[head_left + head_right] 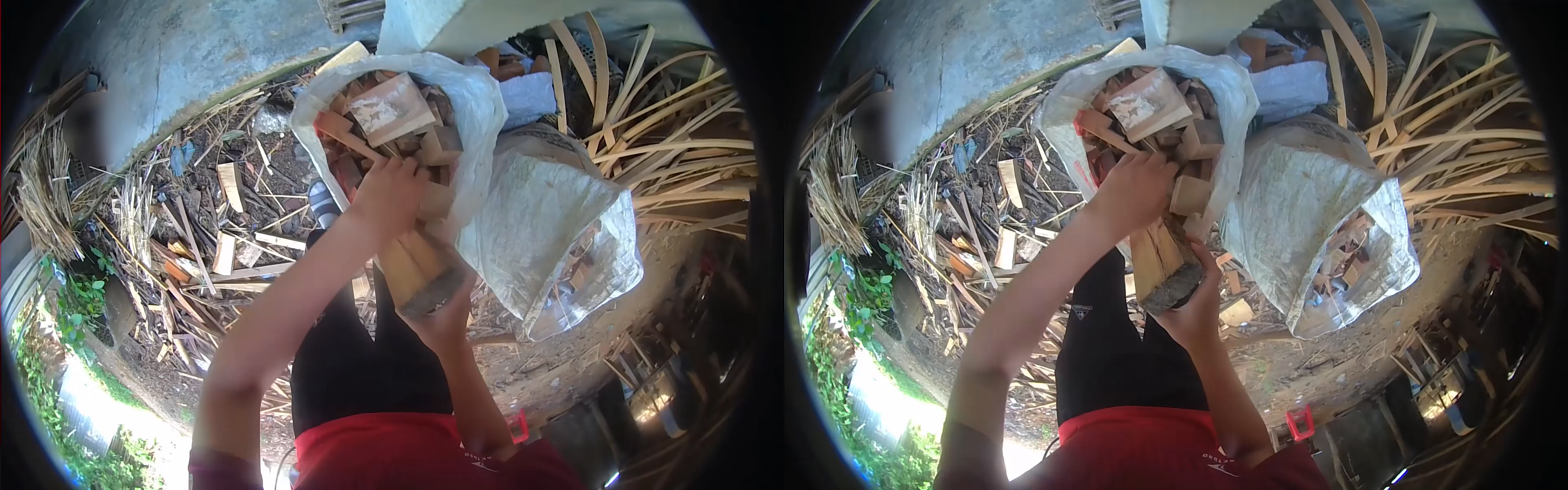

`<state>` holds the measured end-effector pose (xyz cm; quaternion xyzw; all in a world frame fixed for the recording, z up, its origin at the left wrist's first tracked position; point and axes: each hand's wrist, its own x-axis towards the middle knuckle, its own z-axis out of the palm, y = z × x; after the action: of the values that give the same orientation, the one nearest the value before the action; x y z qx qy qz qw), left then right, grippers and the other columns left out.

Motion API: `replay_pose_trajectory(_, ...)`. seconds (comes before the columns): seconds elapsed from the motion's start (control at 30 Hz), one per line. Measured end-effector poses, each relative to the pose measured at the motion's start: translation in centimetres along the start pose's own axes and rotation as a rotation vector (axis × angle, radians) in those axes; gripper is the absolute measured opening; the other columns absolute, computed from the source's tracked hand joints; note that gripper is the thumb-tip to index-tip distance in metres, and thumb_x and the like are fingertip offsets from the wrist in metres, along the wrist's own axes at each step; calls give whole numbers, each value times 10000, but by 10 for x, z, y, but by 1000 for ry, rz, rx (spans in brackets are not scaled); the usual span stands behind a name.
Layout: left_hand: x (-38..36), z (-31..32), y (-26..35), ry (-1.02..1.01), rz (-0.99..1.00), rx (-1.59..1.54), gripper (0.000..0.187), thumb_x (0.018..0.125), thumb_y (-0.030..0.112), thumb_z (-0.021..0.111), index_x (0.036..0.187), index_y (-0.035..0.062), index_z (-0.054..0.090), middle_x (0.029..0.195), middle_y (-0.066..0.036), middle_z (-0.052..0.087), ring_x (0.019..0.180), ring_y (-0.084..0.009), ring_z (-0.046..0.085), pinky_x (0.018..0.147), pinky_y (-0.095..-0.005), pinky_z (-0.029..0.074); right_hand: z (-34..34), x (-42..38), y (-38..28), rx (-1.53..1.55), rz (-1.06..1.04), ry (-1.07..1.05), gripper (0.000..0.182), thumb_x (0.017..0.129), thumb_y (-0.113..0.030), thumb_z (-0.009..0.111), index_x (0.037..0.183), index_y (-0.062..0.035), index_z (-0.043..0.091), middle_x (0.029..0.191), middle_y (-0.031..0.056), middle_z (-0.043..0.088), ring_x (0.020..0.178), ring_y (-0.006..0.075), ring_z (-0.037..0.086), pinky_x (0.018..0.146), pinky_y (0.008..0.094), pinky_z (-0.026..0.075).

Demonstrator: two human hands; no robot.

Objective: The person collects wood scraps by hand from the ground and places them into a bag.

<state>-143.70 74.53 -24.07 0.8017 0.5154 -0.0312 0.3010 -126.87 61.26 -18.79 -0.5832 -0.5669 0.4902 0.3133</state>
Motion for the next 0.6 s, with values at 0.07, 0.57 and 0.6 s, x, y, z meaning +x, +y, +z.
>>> replay_pose_trajectory(0.07, 19, 16, -2, 21, 93, 3, 551, 807, 194, 745, 1313, 62, 570, 1197, -126, 620, 1172, -307, 606, 1028, -414, 477, -5, -3, 0, 2, 16, -4, 1042, 668, -118, 951, 1451, 6, 275, 1479, 238, 435, 1362, 347, 493, 1136, 460, 421)
replay_pose_trajectory(0.57, 48, -6, -15, -422, -93, 51, 531, 760, 290, 796, 1198, 45, 623, 1243, -182, 617, 1191, -327, 619, 970, -470, 536, -24, -14, 3, 114, 58, 73, 1054, 671, -104, 961, 1465, -26, 272, 1521, 249, 390, 1407, 359, 468, 1172, 466, 403)
replay_pose_trajectory(0.6, 46, -12, -23, -456, -175, 151, 515, 774, 294, 790, 1196, 46, 630, 1241, -196, 627, 1188, -330, 619, 995, -467, 521, -24, -15, 4, 110, 77, 78, 1053, 667, -106, 964, 1463, -27, 279, 1524, 249, 389, 1409, 358, 467, 1173, 465, 400)
